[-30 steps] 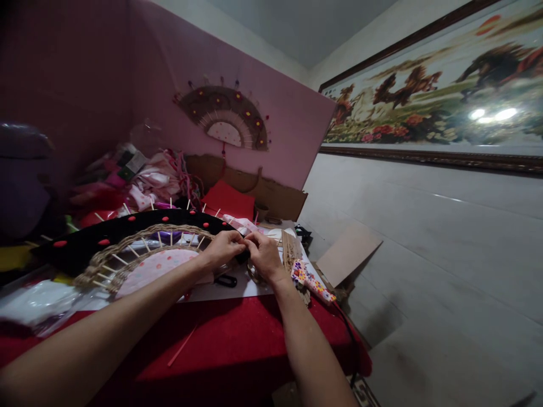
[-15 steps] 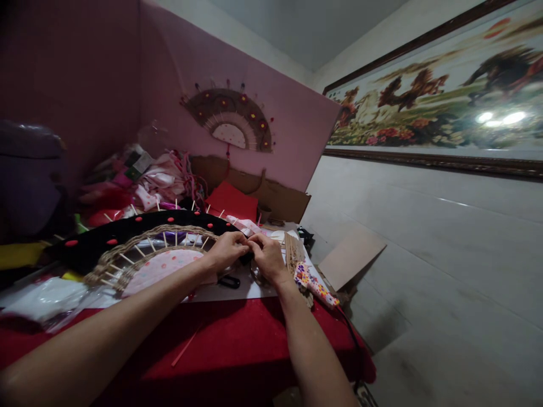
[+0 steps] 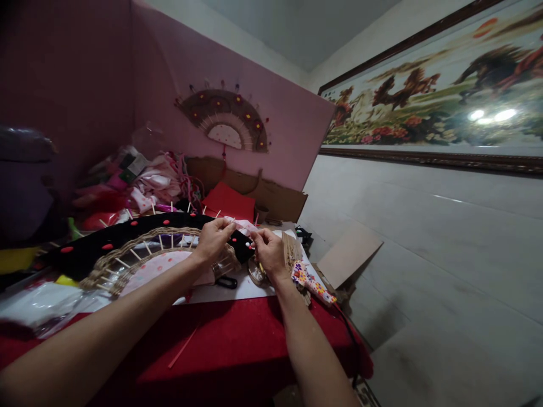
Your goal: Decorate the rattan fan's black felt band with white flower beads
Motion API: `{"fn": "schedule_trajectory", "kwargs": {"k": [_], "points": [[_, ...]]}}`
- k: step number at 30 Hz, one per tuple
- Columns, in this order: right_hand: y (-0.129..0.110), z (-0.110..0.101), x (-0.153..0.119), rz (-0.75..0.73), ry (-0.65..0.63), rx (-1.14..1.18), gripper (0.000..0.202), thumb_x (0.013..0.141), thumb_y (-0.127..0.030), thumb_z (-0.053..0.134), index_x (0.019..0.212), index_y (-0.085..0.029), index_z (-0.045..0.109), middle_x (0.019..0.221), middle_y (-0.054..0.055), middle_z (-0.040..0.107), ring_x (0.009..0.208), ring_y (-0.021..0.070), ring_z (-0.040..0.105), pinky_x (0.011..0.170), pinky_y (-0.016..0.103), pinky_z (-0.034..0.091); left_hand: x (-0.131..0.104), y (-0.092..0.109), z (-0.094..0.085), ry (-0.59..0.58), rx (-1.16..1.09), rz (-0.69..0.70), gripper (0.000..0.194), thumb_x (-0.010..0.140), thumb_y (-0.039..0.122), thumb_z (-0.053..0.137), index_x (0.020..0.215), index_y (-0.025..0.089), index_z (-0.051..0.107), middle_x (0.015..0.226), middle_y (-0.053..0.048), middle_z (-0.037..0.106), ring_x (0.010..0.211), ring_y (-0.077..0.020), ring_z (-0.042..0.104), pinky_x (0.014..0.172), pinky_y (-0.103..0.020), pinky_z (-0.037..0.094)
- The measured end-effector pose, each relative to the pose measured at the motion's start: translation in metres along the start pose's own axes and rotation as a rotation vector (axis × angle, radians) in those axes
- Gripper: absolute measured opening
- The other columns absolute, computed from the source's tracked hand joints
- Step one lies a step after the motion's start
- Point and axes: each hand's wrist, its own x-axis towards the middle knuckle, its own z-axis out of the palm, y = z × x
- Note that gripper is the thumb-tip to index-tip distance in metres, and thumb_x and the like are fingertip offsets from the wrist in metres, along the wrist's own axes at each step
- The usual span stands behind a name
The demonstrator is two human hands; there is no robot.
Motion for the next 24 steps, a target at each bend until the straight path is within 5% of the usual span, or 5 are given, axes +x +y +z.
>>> {"fn": "schedule_trajectory", "kwargs": {"k": [11, 17, 24], "points": [[0.002, 0.003, 0.003, 0.087, -0.045, 0.141, 0.024, 0.068, -0.034, 0.063, 0.083, -0.015, 0.061, 0.069, 0.001, 0.061, 0.057, 0.0140, 0.058, 0.041, 0.023, 0.048, 0.001, -0.001, -0.002, -0.001, -0.012, -0.001, 0.022, 0.073, 0.031, 0.052, 0.058, 0.015, 0.057, 0.054, 0.002, 0.053, 0.054, -0.0118, 0.048, 0.053, -0.023, 0.034], [-0.001, 0.003, -0.001, 0.023, -0.024, 0.088, 0.019, 0.066, -0.033, 0.067, 0.070, -0.017, 0.057, 0.057, -0.004, 0.053, 0.045, 0.0087, 0.047, 0.038, 0.019, 0.040, -0.003, 0.003, 0.001, -0.142, -0.037, 0.016, 0.024, 0.071, 0.033, 0.054, 0.058, 0.014, 0.060, 0.055, 0.001, 0.055, 0.054, -0.0116, 0.048, 0.052, -0.022, 0.034], [0.001, 0.003, -0.004, -0.145, -0.086, -0.012, 0.014, 0.069, -0.028, 0.065, 0.071, -0.019, 0.055, 0.063, -0.004, 0.051, 0.053, 0.0093, 0.047, 0.048, 0.020, 0.039, -0.008, 0.004, 0.006, -0.304, -0.085, 0.027, 0.029, 0.066, 0.041, 0.060, 0.054, 0.014, 0.060, 0.050, 0.003, 0.052, 0.049, -0.0098, 0.045, 0.047, -0.021, 0.032]]}}
